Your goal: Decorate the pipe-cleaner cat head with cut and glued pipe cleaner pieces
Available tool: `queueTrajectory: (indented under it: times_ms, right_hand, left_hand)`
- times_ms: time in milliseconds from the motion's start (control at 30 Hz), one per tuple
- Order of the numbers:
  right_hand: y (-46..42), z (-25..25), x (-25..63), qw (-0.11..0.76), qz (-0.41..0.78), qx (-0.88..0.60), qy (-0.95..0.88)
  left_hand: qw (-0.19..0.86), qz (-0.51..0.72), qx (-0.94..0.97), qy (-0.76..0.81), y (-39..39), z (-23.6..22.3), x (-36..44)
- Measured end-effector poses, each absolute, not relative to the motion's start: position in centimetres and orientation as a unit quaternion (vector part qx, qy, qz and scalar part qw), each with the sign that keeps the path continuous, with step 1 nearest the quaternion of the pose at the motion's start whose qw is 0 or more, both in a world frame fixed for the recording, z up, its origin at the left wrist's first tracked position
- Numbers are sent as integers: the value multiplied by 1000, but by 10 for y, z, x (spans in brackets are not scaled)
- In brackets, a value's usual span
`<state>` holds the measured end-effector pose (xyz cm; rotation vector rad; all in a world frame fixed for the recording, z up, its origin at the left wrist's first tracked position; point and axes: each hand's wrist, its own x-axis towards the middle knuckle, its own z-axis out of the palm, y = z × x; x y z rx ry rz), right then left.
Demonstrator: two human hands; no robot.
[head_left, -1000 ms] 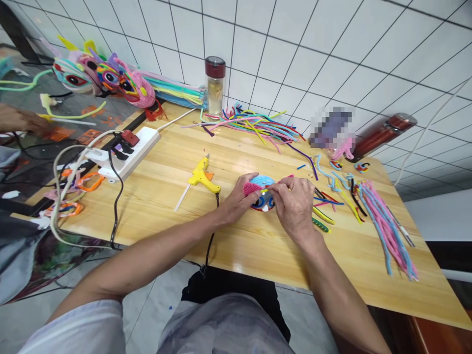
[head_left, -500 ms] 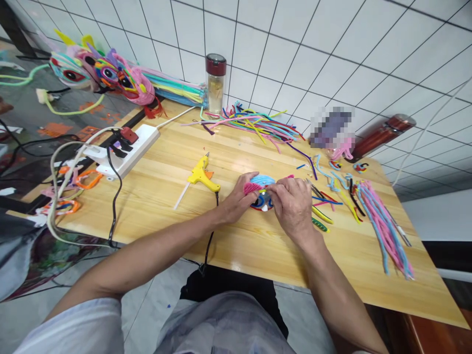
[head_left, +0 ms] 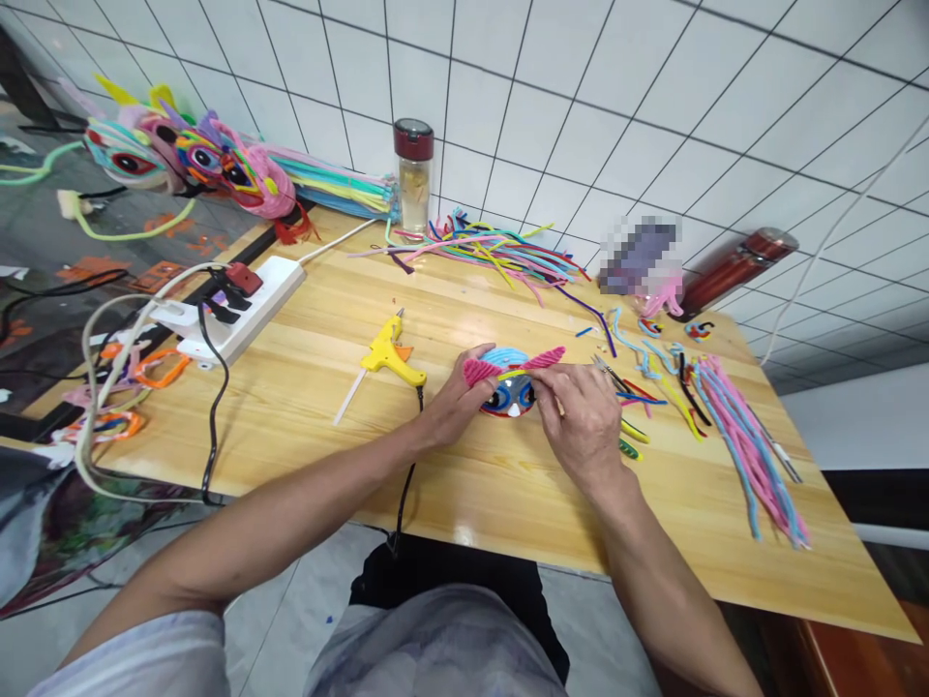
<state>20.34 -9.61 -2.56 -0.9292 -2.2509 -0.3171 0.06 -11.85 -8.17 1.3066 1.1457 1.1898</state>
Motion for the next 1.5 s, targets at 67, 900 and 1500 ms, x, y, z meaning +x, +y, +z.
queueTrajectory:
  times_ms: [67, 900, 1500]
  right_hand:
    - [-96, -27, 202, 328, -119, -361, -865]
    - [-97, -30, 198, 322, -106, -362, -868]
    - [-110, -30, 191, 310, -97, -377, -867]
  left_hand:
    - [498, 493, 539, 468, -119, -82, 0]
    - [492, 485, 539, 481, -119, -77, 0]
    - [501, 515, 508, 475, -114, -75, 4]
